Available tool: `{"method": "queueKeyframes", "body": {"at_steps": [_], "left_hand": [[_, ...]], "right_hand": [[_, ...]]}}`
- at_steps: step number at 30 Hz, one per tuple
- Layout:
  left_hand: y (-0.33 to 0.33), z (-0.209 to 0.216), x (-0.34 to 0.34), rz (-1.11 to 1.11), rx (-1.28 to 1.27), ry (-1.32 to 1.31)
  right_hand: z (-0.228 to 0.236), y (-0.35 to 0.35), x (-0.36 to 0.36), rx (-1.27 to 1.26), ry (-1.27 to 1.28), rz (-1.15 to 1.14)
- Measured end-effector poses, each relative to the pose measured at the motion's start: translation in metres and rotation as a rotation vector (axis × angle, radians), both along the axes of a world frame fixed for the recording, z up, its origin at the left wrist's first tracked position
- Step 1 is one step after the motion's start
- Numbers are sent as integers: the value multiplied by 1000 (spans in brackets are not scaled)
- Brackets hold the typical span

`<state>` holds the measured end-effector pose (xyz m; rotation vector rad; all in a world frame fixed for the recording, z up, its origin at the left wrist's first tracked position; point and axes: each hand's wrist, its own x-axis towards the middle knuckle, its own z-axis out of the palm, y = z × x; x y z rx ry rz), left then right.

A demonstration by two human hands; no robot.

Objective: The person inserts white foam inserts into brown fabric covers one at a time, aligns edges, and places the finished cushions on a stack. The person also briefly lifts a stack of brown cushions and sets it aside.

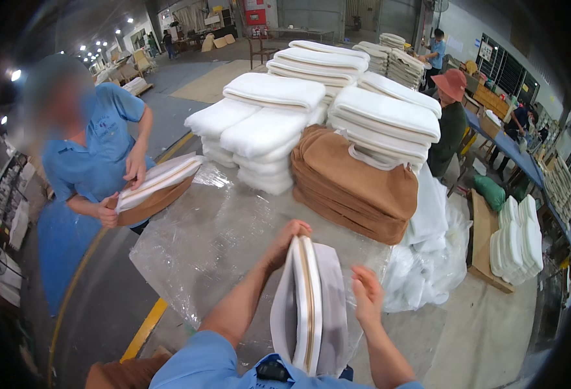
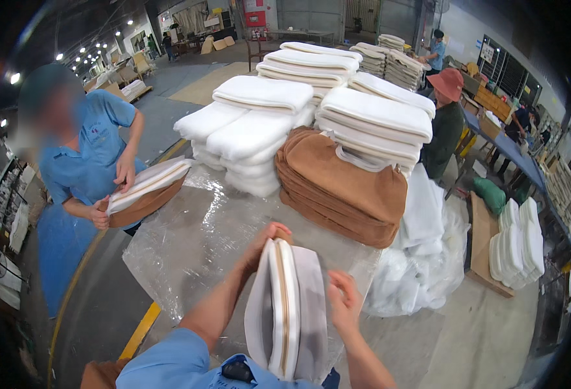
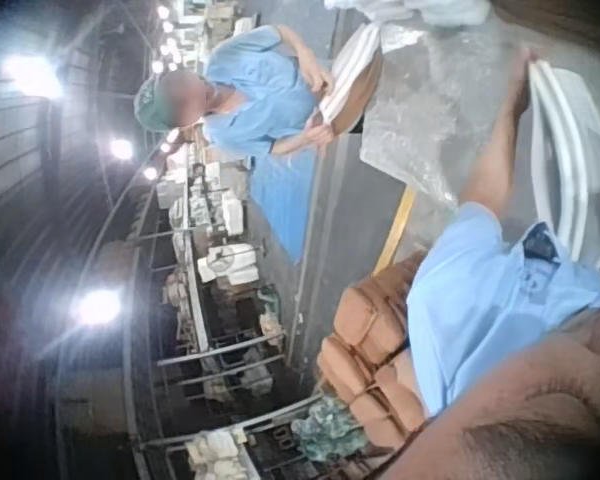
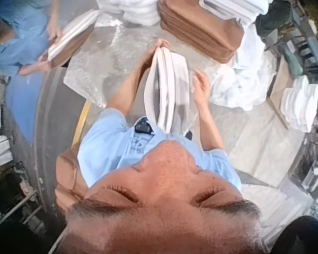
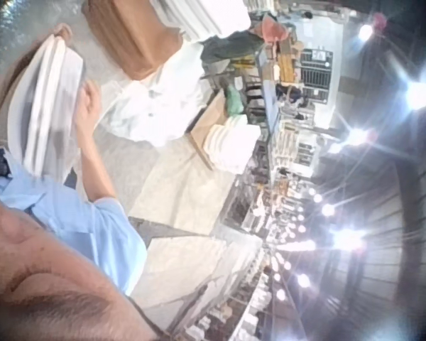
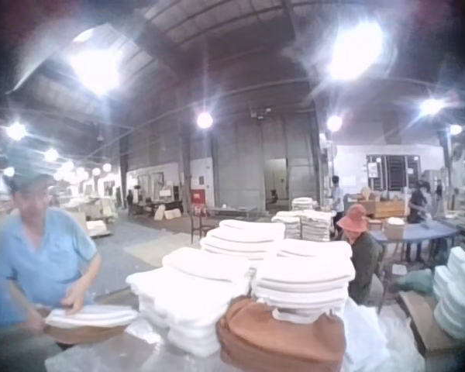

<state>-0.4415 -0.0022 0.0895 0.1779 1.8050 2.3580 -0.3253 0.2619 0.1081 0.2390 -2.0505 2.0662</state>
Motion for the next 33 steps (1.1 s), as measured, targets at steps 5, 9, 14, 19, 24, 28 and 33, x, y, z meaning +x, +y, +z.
{"method": "queueKeyframes", "body": {"at_steps": [5,9,14,19,24,28,33], "left_hand": [[-85,-10,64,277,-94,44],[-137,-17,145,736,-32,-207],[-106,-18,245,1045,-4,-314],[-51,-3,351,749,-350,-18],[16,10,389,287,-83,-96],[3,21,353,-49,-358,125],[7,18,280,-31,-328,278]], "right_hand": [[-47,71,163,-40,-382,63],[-60,54,246,-70,-464,83],[-76,26,149,-421,-341,-198],[-65,9,3,-364,-299,-224],[-57,-7,-63,-427,-315,-227],[-41,-14,-53,-535,-338,-127],[3,-24,-1,-82,-328,-23]]}}
